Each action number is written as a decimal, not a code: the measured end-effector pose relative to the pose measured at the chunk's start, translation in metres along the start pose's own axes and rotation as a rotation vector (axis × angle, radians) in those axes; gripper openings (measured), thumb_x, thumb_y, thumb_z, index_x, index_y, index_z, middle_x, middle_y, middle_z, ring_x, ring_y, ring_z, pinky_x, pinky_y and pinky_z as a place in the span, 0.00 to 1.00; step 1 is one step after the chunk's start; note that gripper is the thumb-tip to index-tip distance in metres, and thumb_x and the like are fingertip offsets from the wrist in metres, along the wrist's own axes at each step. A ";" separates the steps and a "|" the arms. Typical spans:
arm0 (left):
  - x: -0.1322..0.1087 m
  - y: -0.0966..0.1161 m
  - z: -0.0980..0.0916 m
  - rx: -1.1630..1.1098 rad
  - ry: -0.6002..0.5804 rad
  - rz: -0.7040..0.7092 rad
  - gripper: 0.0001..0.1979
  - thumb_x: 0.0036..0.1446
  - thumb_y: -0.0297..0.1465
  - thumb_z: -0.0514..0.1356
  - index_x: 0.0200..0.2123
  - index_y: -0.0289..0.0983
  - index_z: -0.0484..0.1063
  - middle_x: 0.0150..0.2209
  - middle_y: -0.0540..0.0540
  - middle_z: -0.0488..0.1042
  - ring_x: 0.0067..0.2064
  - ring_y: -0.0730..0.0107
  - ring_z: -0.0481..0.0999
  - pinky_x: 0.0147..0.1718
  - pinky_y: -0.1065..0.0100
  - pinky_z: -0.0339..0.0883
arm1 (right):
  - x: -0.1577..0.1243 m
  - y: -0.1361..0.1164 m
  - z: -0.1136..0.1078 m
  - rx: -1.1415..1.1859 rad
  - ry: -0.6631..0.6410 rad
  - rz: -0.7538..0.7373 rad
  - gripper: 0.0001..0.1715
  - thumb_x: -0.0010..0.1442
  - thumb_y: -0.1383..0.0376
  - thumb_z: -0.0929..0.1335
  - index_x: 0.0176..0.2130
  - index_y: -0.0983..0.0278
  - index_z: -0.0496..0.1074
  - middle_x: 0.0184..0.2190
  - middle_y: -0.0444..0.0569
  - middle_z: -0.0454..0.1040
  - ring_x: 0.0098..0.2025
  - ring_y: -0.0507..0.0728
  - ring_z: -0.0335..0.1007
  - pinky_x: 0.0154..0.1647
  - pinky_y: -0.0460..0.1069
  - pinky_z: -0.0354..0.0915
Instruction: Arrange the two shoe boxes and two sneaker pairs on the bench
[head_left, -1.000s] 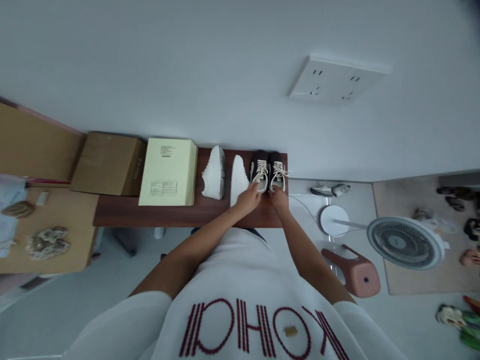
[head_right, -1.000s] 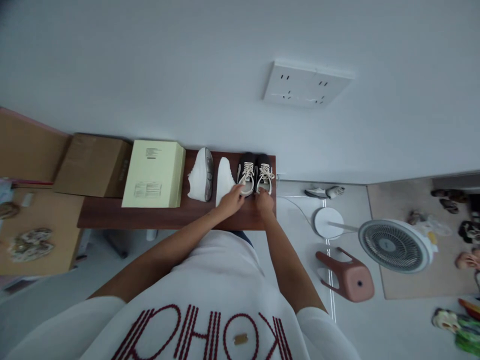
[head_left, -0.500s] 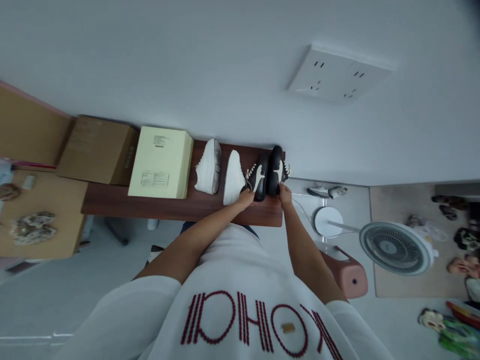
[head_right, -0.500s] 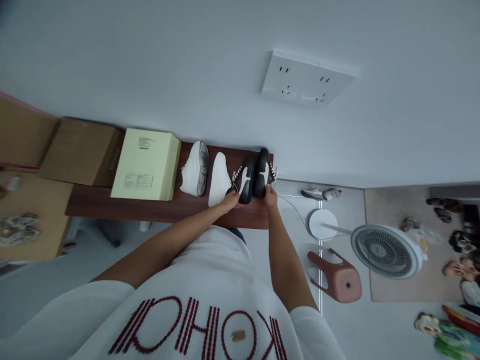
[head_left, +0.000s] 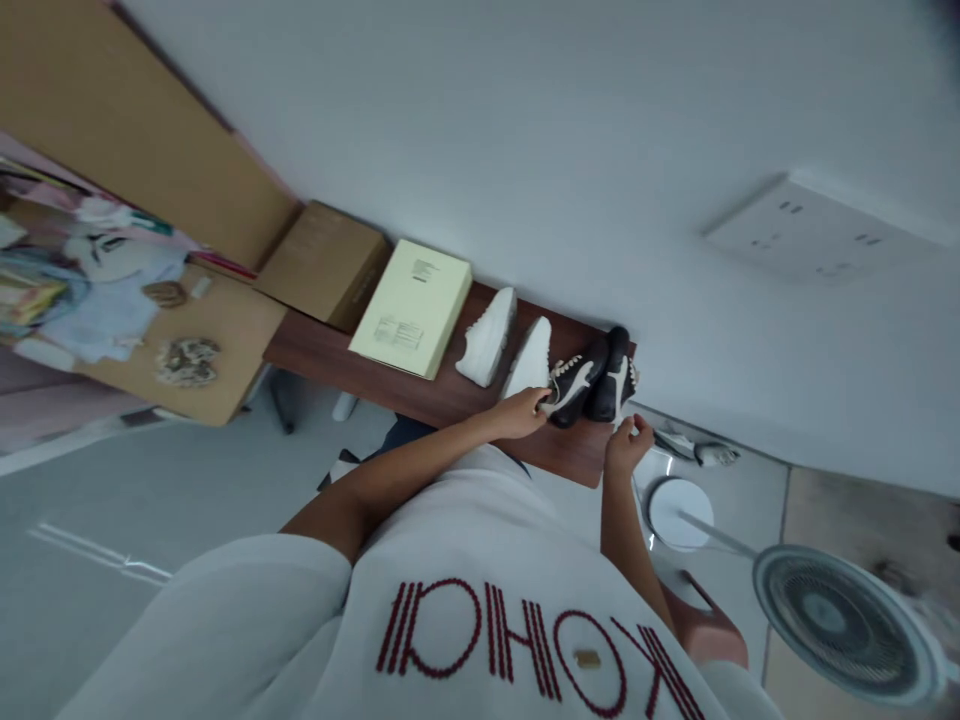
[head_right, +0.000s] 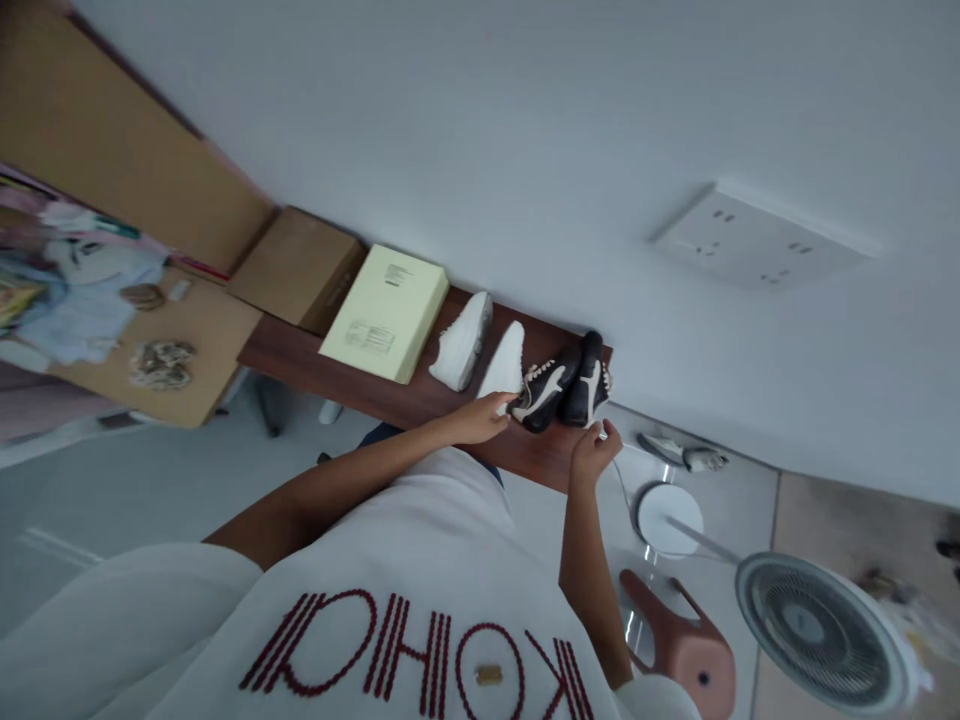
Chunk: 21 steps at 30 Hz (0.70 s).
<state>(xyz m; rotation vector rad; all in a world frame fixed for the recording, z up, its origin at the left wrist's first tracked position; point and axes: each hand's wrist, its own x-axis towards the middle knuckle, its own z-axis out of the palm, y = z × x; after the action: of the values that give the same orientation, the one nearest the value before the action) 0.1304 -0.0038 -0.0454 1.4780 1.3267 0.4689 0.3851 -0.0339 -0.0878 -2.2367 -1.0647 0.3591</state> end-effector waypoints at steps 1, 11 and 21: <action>-0.015 -0.007 -0.026 0.027 -0.035 0.027 0.26 0.64 0.31 0.58 0.65 0.39 0.71 0.62 0.39 0.78 0.57 0.59 0.82 0.63 0.60 0.70 | -0.012 -0.007 0.000 0.077 -0.030 -0.035 0.33 0.70 0.45 0.60 0.57 0.68 0.72 0.56 0.66 0.71 0.55 0.66 0.70 0.54 0.59 0.71; -0.126 -0.178 -0.292 0.319 0.706 -0.282 0.23 0.66 0.33 0.59 0.62 0.35 0.71 0.63 0.33 0.75 0.67 0.47 0.72 0.68 0.48 0.63 | -0.152 -0.173 0.087 0.179 -0.595 -0.528 0.24 0.70 0.50 0.64 0.53 0.64 0.74 0.55 0.63 0.73 0.55 0.66 0.74 0.57 0.64 0.72; -0.041 -0.290 -0.482 0.369 0.604 -0.320 0.53 0.53 0.47 0.74 0.72 0.28 0.56 0.73 0.22 0.59 0.75 0.37 0.58 0.73 0.45 0.53 | -0.265 -0.305 0.265 -0.363 -0.497 -0.611 0.51 0.66 0.39 0.67 0.77 0.57 0.56 0.80 0.61 0.46 0.80 0.83 0.31 0.71 0.84 0.34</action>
<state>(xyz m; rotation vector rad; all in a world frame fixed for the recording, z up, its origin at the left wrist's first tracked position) -0.4176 0.1195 -0.1004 1.4273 2.1842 0.4971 -0.0953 0.0192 -0.1003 -2.0139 -2.1469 0.4914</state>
